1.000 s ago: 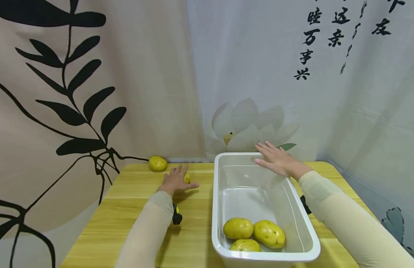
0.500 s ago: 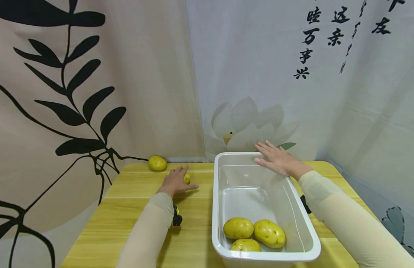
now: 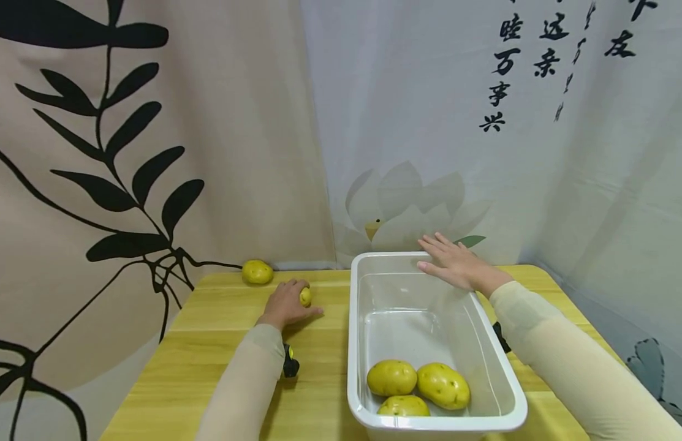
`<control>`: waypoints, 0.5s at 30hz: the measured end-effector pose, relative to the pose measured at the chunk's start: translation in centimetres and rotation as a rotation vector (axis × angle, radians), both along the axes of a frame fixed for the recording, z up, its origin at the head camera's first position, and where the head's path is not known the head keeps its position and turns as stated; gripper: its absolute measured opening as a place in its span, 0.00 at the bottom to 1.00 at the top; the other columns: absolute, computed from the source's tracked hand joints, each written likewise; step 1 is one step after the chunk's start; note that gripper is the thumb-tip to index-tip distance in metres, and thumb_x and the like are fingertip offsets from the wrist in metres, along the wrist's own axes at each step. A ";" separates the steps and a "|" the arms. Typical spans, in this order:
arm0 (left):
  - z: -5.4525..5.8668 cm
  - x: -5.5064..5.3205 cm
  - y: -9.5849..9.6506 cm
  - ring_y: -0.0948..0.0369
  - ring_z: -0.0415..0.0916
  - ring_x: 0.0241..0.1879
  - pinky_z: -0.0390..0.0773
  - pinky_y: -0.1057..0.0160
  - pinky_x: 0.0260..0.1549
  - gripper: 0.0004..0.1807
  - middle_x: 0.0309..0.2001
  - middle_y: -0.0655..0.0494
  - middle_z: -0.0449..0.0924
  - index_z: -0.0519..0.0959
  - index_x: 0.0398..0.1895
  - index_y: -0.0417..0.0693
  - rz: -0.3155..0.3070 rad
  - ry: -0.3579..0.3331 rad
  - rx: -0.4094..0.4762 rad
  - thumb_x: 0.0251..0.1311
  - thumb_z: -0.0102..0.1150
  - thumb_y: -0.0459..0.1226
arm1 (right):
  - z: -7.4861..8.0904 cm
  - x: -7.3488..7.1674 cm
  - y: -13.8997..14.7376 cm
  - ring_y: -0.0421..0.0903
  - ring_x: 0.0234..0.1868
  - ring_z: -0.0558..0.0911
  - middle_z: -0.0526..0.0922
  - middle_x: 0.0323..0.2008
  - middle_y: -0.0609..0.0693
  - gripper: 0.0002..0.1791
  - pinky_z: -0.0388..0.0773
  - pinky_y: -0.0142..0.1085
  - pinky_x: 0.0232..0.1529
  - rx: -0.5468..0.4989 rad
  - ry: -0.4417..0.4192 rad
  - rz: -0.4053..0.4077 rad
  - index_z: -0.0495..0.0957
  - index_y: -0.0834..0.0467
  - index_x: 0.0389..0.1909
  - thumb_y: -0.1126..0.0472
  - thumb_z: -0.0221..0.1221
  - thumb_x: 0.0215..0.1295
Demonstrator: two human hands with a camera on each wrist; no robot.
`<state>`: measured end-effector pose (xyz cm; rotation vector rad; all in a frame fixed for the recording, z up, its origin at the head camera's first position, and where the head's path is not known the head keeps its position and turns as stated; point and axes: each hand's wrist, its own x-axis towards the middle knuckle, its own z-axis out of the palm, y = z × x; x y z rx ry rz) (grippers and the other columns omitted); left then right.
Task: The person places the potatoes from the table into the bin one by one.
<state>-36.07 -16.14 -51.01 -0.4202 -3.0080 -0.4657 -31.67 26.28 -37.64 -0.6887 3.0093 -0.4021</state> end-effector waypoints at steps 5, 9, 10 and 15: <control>-1.0 -0.4 -0.2 0.48 0.70 0.55 0.71 0.46 0.51 0.44 0.57 0.51 0.75 0.77 0.55 0.53 0.003 0.054 0.041 0.37 0.68 0.69 | -0.1 0.1 0.0 0.54 0.75 0.37 0.43 0.76 0.48 0.41 0.36 0.65 0.66 -0.006 -0.001 0.002 0.45 0.48 0.76 0.30 0.36 0.69; -1.3 -0.5 -0.2 0.51 0.73 0.49 0.73 0.49 0.47 0.41 0.49 0.53 0.79 0.80 0.49 0.53 0.033 0.063 0.097 0.33 0.71 0.67 | -0.1 0.0 0.0 0.54 0.75 0.38 0.43 0.76 0.48 0.41 0.36 0.65 0.66 -0.009 0.003 0.003 0.46 0.48 0.76 0.30 0.36 0.69; -1.3 -0.5 -0.2 0.51 0.74 0.48 0.74 0.50 0.46 0.41 0.48 0.53 0.80 0.80 0.48 0.52 0.041 0.063 0.109 0.33 0.72 0.67 | -0.2 0.0 0.0 0.54 0.75 0.38 0.43 0.76 0.48 0.41 0.36 0.65 0.66 -0.008 0.005 0.004 0.46 0.49 0.76 0.30 0.36 0.69; -1.3 -0.6 -0.3 0.52 0.76 0.46 0.75 0.49 0.43 0.37 0.48 0.53 0.80 0.80 0.49 0.52 0.056 0.046 0.118 0.37 0.73 0.62 | -0.1 0.0 0.1 0.54 0.75 0.38 0.43 0.76 0.48 0.41 0.36 0.65 0.66 -0.007 0.008 0.002 0.47 0.50 0.76 0.31 0.36 0.70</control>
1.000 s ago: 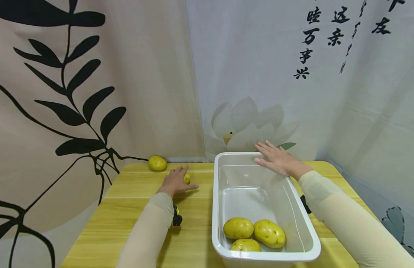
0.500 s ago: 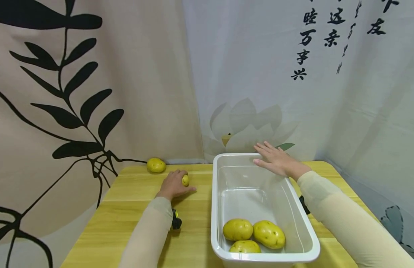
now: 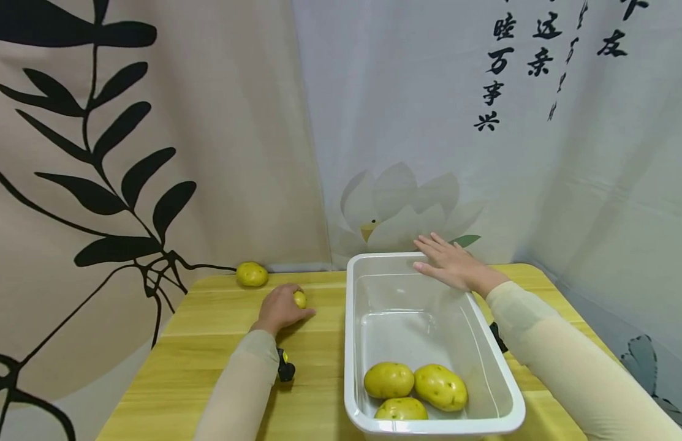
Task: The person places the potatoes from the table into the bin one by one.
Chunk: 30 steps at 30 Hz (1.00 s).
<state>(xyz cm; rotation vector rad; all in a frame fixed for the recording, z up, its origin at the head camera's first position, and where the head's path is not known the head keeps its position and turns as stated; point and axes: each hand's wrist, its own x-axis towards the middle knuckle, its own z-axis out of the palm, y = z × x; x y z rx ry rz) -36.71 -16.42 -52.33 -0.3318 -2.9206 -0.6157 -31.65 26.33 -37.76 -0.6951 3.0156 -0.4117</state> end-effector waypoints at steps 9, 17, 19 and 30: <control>0.2 0.1 -0.2 0.52 0.75 0.43 0.75 0.51 0.42 0.38 0.50 0.49 0.79 0.77 0.55 0.46 -0.006 -0.022 -0.055 0.43 0.71 0.57 | 0.3 0.2 -0.2 0.54 0.75 0.38 0.42 0.76 0.47 0.40 0.36 0.65 0.66 -0.003 0.003 0.004 0.46 0.48 0.76 0.31 0.37 0.70; 0.2 0.2 -0.4 0.53 0.74 0.42 0.75 0.52 0.41 0.37 0.49 0.49 0.79 0.77 0.55 0.45 -0.002 -0.019 -0.062 0.44 0.70 0.56 | 0.4 0.1 -0.3 0.54 0.75 0.38 0.42 0.76 0.48 0.41 0.36 0.65 0.66 0.004 0.001 0.008 0.46 0.48 0.76 0.31 0.36 0.70; 0.1 0.2 -0.4 0.53 0.74 0.42 0.75 0.52 0.41 0.35 0.48 0.50 0.79 0.77 0.54 0.46 -0.010 -0.002 -0.069 0.44 0.70 0.56 | 0.5 0.1 -0.3 0.54 0.75 0.38 0.42 0.76 0.48 0.41 0.36 0.65 0.66 0.006 0.004 0.007 0.45 0.48 0.76 0.30 0.36 0.70; 0.2 0.7 -0.2 0.55 0.74 0.40 0.74 0.53 0.40 0.29 0.45 0.53 0.79 0.79 0.49 0.49 -0.078 0.038 -0.085 0.44 0.71 0.53 | 0.5 0.3 0.1 0.54 0.75 0.38 0.42 0.76 0.49 0.41 0.37 0.66 0.66 -0.003 -0.007 0.005 0.46 0.49 0.76 0.31 0.37 0.70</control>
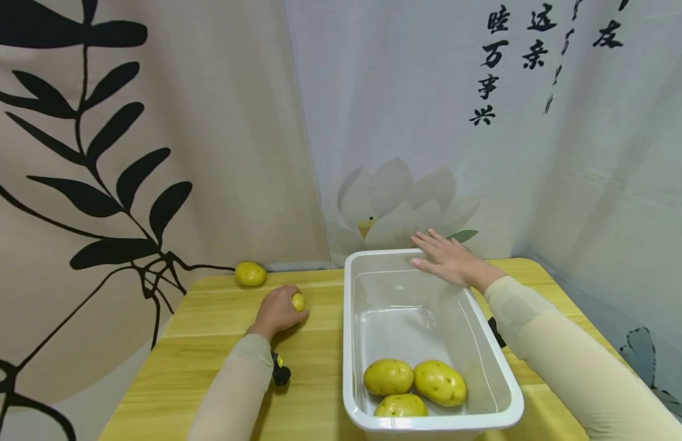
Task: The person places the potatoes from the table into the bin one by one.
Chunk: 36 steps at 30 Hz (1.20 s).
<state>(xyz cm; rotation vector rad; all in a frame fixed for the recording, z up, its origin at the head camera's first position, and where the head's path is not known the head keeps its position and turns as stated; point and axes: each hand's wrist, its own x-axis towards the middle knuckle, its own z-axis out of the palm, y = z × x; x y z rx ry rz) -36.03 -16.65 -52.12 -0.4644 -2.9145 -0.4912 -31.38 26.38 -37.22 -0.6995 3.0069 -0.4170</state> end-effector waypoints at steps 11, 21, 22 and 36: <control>-0.3 1.6 -0.4 0.60 0.74 0.38 0.74 0.57 0.39 0.23 0.41 0.60 0.79 0.81 0.41 0.55 -0.086 0.050 0.018 0.40 0.71 0.51 | -0.1 -0.2 -0.1 0.54 0.75 0.37 0.41 0.76 0.48 0.41 0.36 0.65 0.66 -0.007 -0.014 -0.004 0.45 0.48 0.76 0.31 0.37 0.70; 0.1 3.2 -0.5 0.60 0.75 0.41 0.75 0.57 0.42 0.21 0.42 0.59 0.79 0.81 0.40 0.55 -0.135 0.045 0.051 0.40 0.73 0.49 | -0.3 -0.2 -0.1 0.55 0.75 0.38 0.42 0.76 0.49 0.41 0.37 0.65 0.66 -0.010 -0.009 -0.001 0.46 0.49 0.76 0.31 0.37 0.70; 0.1 3.3 -0.5 0.60 0.75 0.41 0.75 0.57 0.42 0.21 0.42 0.59 0.79 0.81 0.40 0.55 -0.138 0.044 0.051 0.41 0.73 0.49 | -0.3 -0.2 -0.1 0.55 0.75 0.37 0.42 0.76 0.49 0.41 0.37 0.65 0.66 -0.013 -0.012 0.000 0.46 0.49 0.76 0.31 0.37 0.70; 0.0 4.7 -0.6 0.59 0.76 0.45 0.76 0.56 0.43 0.24 0.46 0.59 0.79 0.81 0.43 0.55 -0.155 0.051 0.096 0.42 0.73 0.51 | -0.3 -0.2 0.0 0.55 0.75 0.38 0.42 0.76 0.48 0.41 0.35 0.65 0.66 -0.022 -0.003 0.001 0.46 0.49 0.76 0.31 0.37 0.70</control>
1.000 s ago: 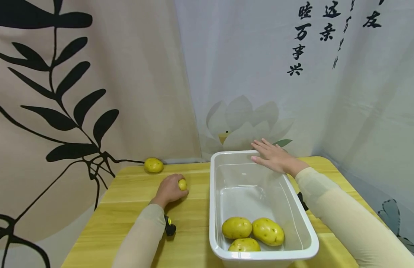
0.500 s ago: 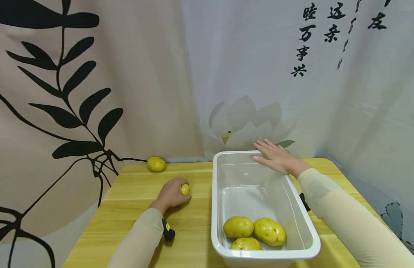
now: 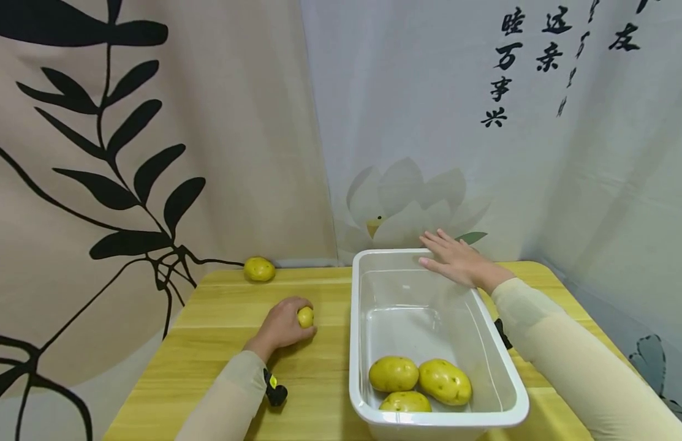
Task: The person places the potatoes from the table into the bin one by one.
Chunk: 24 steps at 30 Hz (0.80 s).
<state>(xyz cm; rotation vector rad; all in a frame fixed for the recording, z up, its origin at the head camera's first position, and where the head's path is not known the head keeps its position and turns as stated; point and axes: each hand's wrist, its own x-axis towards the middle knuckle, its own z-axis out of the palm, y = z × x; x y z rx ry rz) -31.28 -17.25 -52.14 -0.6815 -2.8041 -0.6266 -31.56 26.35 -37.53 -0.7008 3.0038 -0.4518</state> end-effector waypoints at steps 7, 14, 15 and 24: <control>0.1 0.6 0.0 0.58 0.76 0.46 0.76 0.56 0.43 0.24 0.47 0.59 0.80 0.81 0.44 0.54 -0.005 0.013 0.015 0.43 0.74 0.51 | 0.0 0.1 -0.1 0.57 0.75 0.39 0.44 0.76 0.50 0.40 0.36 0.66 0.66 -0.005 0.015 0.006 0.47 0.50 0.76 0.32 0.37 0.71; 0.2 0.7 0.0 0.59 0.76 0.45 0.77 0.57 0.42 0.24 0.47 0.59 0.79 0.81 0.44 0.54 -0.004 0.007 0.026 0.43 0.74 0.51 | 0.0 0.1 -0.1 0.56 0.75 0.38 0.43 0.76 0.49 0.40 0.35 0.65 0.66 0.004 0.001 0.006 0.46 0.49 0.76 0.32 0.37 0.71; 0.2 0.7 0.0 0.59 0.76 0.45 0.77 0.57 0.42 0.24 0.47 0.58 0.79 0.81 0.44 0.54 -0.002 0.006 0.026 0.43 0.74 0.51 | 0.0 0.1 -0.1 0.56 0.75 0.38 0.43 0.76 0.49 0.40 0.35 0.65 0.66 0.002 -0.001 0.007 0.46 0.49 0.76 0.32 0.37 0.71; 0.6 1.0 0.0 0.59 0.76 0.44 0.76 0.57 0.41 0.25 0.47 0.58 0.79 0.81 0.44 0.54 0.012 -0.002 0.045 0.42 0.75 0.50 | -0.1 -0.1 -0.2 0.55 0.75 0.38 0.43 0.76 0.49 0.41 0.35 0.65 0.66 0.005 0.004 0.004 0.46 0.49 0.76 0.31 0.37 0.70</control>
